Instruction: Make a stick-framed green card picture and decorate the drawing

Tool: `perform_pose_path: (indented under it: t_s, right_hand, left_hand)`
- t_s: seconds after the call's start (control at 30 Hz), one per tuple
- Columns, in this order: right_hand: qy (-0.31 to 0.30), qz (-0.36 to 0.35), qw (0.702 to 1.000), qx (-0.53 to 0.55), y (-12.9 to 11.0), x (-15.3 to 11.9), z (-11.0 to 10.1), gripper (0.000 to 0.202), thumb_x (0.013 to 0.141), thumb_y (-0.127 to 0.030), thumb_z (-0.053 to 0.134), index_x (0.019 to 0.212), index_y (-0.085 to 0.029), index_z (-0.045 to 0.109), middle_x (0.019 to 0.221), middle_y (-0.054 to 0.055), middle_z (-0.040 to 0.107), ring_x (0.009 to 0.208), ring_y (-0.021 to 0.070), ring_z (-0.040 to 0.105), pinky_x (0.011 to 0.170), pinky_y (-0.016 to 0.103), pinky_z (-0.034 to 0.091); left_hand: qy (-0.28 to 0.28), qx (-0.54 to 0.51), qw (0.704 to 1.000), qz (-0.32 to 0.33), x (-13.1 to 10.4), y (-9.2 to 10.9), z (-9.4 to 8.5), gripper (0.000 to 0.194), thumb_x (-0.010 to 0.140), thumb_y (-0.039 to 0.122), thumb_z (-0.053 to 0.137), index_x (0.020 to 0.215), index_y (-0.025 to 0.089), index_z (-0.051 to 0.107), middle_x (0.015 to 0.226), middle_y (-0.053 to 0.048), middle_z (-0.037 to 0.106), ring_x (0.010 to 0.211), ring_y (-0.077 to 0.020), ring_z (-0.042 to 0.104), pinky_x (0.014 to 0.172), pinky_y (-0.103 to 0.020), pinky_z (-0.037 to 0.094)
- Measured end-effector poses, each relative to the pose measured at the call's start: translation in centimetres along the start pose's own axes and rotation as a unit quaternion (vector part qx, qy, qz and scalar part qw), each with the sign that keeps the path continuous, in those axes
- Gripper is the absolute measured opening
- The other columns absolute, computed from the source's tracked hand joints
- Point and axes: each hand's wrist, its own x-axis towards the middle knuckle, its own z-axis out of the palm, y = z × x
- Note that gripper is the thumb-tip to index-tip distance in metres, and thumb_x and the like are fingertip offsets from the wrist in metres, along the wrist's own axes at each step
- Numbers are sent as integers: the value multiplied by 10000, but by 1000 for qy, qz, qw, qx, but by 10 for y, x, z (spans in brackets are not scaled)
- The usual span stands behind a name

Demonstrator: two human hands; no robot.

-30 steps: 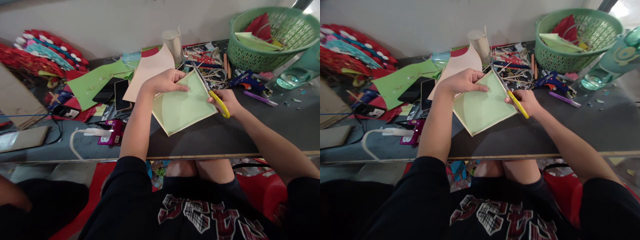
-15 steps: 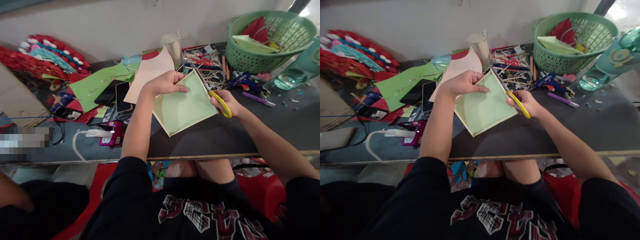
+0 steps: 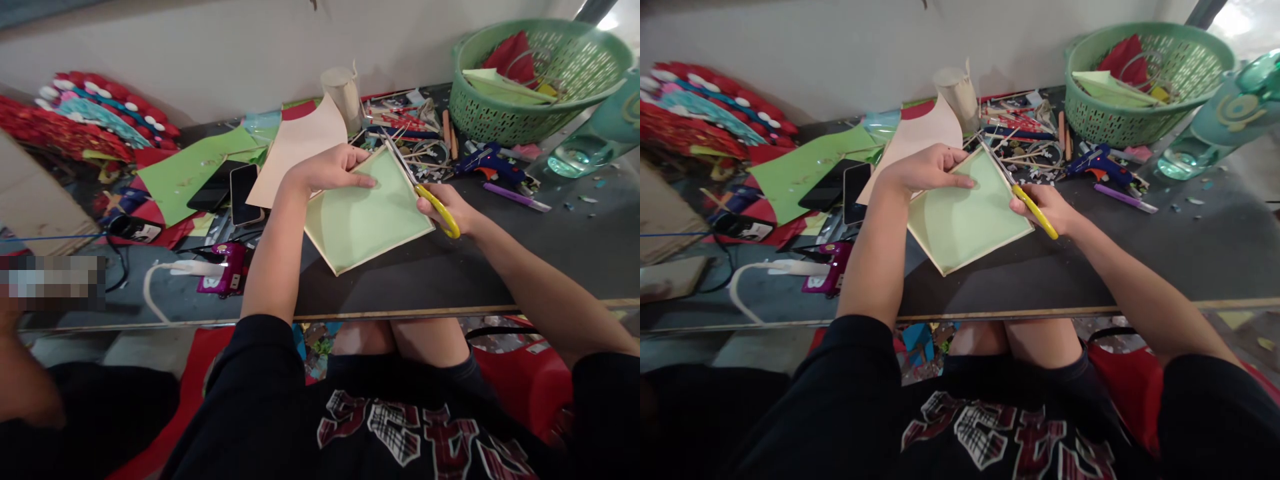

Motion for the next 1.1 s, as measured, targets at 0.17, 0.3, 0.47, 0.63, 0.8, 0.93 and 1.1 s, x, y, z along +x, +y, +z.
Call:
perform_pose_path:
  t_s: [0.17,0.3,0.47,0.63,0.8,0.93,1.1]
  right_hand:
    - [12,-12,1000,-22,5,1,0,866,692,-1102,320,707,-244,438,614,-18,414,592,131,368,578,318,287]
    - [37,-4,999,-18,6,1,2,863,697,-1092,356,673,-234,445,583,-23,388,560,113,351,547,307,248]
    - [47,12,999,-7,2,-1,2,880,632,-1116,397,626,-237,442,551,-18,386,520,111,354,519,312,229]
    - [33,39,999,18,3,-3,0,866,615,-1110,436,646,-245,446,514,-34,422,455,110,417,476,298,264]
    - [22,-42,999,14,2,-1,-2,854,693,-1087,394,695,-234,447,577,-45,401,534,94,354,511,289,257]
    - [9,-34,999,-11,1,1,-2,874,699,-1095,339,730,-231,469,631,-33,425,580,112,380,549,291,288]
    - [7,-4,1000,-21,3,0,-1,886,676,-1110,324,726,-236,466,646,-14,424,604,133,379,571,314,284]
  left_hand:
    - [5,22,999,-24,-3,6,4,184,771,61,858,875,150,735,924,-5,795,1092,-344,791,808,-398,712]
    - [8,39,999,-25,-4,8,6,194,783,156,885,904,166,734,899,6,791,1034,-323,808,749,-361,707]
    - [8,41,999,-2,2,-1,3,226,789,215,897,937,176,731,939,9,797,1031,-310,809,737,-345,706]
    - [20,17,1000,8,3,-4,0,198,770,83,879,879,126,719,930,-39,793,1132,-343,777,856,-377,699]
    - [-77,10,997,17,-3,5,0,245,776,207,916,934,139,742,939,-33,806,1027,-317,805,850,-385,696]
    - [-66,10,998,-6,-4,6,2,229,750,163,918,906,139,753,913,-43,805,1067,-334,797,867,-384,690]
    - [37,2,999,-6,3,-7,0,190,737,74,883,852,128,741,897,-68,795,1186,-370,753,872,-375,683]
